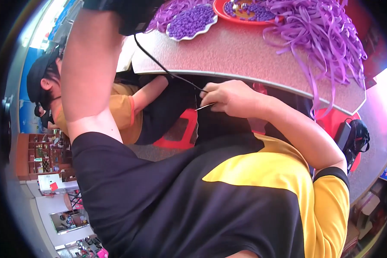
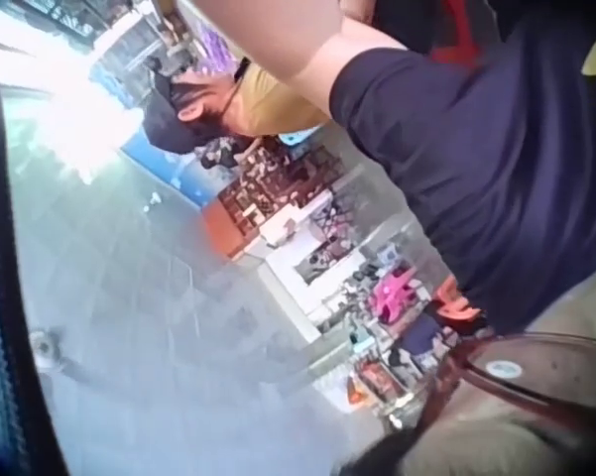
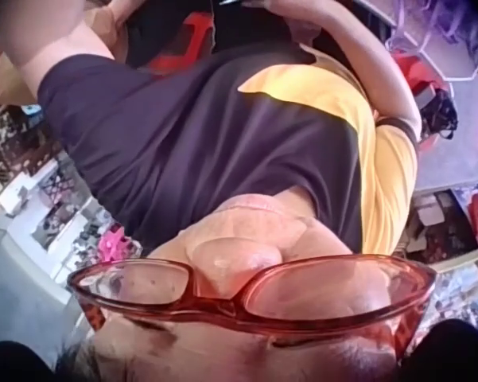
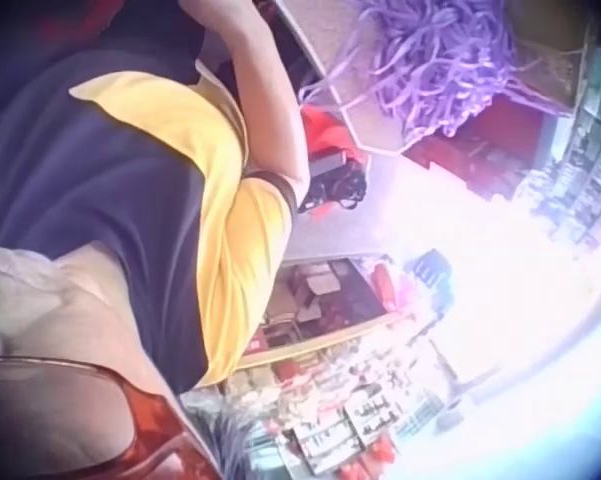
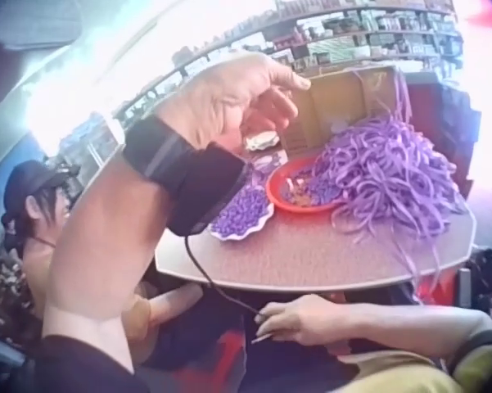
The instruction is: Weaving purple ribbons and beads onto a red circular frame to assemble a craft item.
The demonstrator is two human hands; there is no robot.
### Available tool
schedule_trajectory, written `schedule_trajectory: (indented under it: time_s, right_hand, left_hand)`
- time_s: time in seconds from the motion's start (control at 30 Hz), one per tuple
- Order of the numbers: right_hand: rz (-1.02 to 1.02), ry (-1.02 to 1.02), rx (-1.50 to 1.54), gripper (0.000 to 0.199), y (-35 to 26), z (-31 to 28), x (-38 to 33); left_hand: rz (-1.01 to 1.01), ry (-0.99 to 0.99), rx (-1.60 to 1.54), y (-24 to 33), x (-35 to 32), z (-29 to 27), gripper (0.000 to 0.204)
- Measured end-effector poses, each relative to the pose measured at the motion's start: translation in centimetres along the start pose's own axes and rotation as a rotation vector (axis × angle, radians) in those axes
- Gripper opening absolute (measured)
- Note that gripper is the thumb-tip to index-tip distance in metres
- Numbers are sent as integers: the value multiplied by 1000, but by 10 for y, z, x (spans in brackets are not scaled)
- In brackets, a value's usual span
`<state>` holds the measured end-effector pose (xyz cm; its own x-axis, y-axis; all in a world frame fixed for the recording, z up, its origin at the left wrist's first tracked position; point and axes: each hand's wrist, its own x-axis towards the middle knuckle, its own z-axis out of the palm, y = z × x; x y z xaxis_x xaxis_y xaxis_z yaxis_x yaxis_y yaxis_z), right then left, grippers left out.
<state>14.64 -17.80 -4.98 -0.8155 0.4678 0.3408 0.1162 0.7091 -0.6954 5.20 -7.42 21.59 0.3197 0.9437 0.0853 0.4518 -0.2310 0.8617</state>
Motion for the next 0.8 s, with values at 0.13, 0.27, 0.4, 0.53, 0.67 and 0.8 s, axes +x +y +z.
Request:
schedule_trajectory:
  time_s: [0.13, 0.27, 0.4, 0.53, 0.67, 0.8]
  right_hand:
    - [182, 167, -159, 27, 11, 14, -41]
    - [164, 354, -129, 25, -10, -2, -82]
    - [175, 460, -160, 21, -24, -3, -108]
    - [208, 374, -649, 16, -37, 0, -139]
    - [307, 296, -944, 18, -20, 2, -163]
    - [407, 312, -1031, 21, -10, -5, -191]
  left_hand:
    - [229, -8, -11, -7, -38, -13, 25]
    - [297, 10, -46, -13, -65, -4, 20]
    - [397, -22, 15, -11, -96, 15, 13]
    - [498, -95, 33, -7, -114, 62, 13]
    - [693, -241, 72, -12, -118, 97, 13]
    - [759, -278, 147, -16, -111, 132, 16]
